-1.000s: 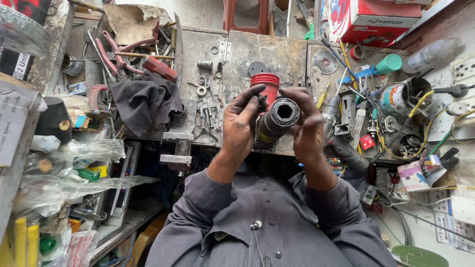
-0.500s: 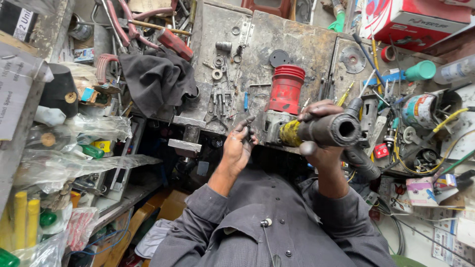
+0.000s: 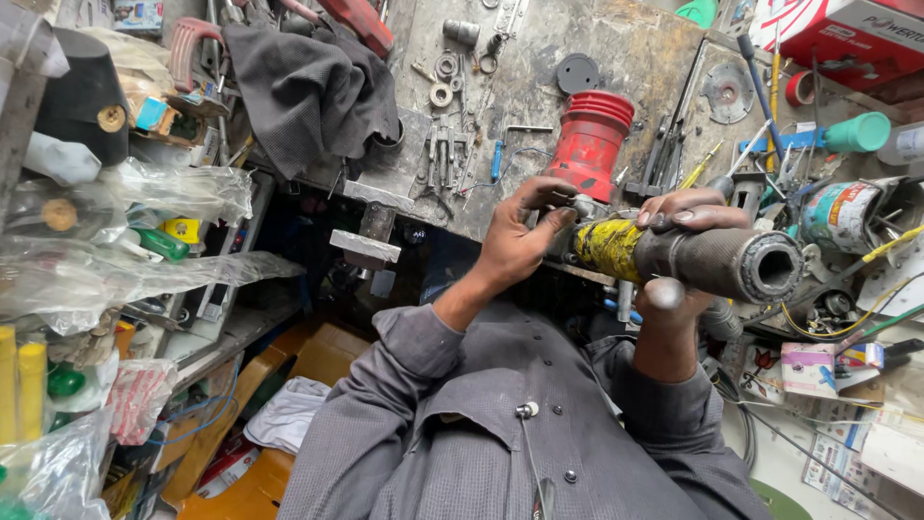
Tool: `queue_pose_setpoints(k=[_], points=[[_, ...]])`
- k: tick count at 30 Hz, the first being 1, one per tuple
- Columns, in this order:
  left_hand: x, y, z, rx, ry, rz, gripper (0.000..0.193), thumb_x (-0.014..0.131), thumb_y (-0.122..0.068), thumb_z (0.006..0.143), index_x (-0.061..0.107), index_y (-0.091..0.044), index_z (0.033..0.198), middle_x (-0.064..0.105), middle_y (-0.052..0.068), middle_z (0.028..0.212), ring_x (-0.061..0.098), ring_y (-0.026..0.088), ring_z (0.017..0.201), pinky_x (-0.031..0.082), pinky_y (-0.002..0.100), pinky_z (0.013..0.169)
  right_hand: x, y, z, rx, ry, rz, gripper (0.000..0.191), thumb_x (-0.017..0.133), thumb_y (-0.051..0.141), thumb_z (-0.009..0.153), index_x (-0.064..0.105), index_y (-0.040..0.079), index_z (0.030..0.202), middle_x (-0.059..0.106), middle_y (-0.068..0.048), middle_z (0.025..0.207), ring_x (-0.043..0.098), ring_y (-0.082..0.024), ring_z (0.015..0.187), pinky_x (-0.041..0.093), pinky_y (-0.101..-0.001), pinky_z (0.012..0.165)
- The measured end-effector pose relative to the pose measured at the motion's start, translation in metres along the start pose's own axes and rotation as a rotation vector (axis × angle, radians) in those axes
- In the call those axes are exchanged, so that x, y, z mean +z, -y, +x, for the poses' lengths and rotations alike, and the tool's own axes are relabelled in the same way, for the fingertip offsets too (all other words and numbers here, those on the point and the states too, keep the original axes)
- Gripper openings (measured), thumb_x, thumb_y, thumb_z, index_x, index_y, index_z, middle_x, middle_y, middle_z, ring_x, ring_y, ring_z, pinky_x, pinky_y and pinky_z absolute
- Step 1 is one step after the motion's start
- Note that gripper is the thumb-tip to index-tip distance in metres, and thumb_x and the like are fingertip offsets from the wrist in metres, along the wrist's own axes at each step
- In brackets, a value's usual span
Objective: The person holds a cylindrical metal component, likely a drill chuck or coupling, at a cluttered workbench and works on it by hand. They rotate and reposition the part, fit small pieces into its opening, press components together, and repeatedly turn the assembly while checking the fit.
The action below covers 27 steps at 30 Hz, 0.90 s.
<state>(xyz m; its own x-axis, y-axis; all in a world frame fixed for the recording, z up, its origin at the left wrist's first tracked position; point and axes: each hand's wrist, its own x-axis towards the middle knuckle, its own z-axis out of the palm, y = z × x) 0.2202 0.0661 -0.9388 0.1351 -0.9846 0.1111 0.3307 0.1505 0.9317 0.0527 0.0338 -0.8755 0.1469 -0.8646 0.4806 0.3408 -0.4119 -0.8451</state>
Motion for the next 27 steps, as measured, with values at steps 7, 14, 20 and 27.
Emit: queue_pose_setpoints(k=[7, 14, 20, 27], points=[[0.038, 0.004, 0.008, 0.041, 0.113, 0.165, 0.022, 0.066, 0.005, 0.094, 0.069, -0.001, 0.115, 0.074, 0.007, 0.107, 0.071, 0.012, 0.104, 0.058, 0.031, 0.094, -0.034, 0.023, 0.004, -0.009, -0.023, 0.024, 0.074, 0.095, 0.051, 0.074, 0.051, 0.011, 0.118, 0.054, -0.007, 0.099, 0.055, -0.017, 0.083, 0.049, -0.0331, 0.079], [0.087, 0.004, -0.012, 0.199, 0.187, 0.38, 0.029, 0.064, 0.01, 0.089, 0.068, -0.003, 0.115, 0.072, 0.011, 0.107, 0.071, 0.022, 0.104, 0.057, 0.032, 0.095, -0.079, 0.068, -0.009, 0.012, 0.028, -0.011, 0.074, 0.093, 0.053, 0.077, 0.051, 0.011, 0.121, 0.054, -0.007, 0.105, 0.056, -0.017, 0.087, 0.05, -0.033, 0.083], [0.113, -0.003, -0.02, 0.192, 0.244, 0.433, 0.027, 0.067, 0.009, 0.09, 0.069, -0.004, 0.113, 0.072, 0.01, 0.109, 0.071, 0.023, 0.105, 0.056, 0.033, 0.095, -0.102, 0.086, -0.018, 0.0, 0.059, -0.013, 0.073, 0.091, 0.054, 0.079, 0.052, 0.01, 0.123, 0.055, -0.008, 0.107, 0.06, -0.019, 0.094, 0.054, -0.0347, 0.089], [0.123, -0.018, -0.033, 0.085, 0.356, 0.387, 0.025, 0.069, 0.005, 0.092, 0.069, -0.003, 0.115, 0.071, 0.008, 0.112, 0.068, 0.019, 0.105, 0.054, 0.032, 0.094, -0.112, 0.101, -0.031, -0.025, 0.097, -0.062, 0.074, 0.087, 0.057, 0.081, 0.052, 0.009, 0.124, 0.056, -0.009, 0.109, 0.061, -0.017, 0.097, 0.053, -0.0324, 0.09]])
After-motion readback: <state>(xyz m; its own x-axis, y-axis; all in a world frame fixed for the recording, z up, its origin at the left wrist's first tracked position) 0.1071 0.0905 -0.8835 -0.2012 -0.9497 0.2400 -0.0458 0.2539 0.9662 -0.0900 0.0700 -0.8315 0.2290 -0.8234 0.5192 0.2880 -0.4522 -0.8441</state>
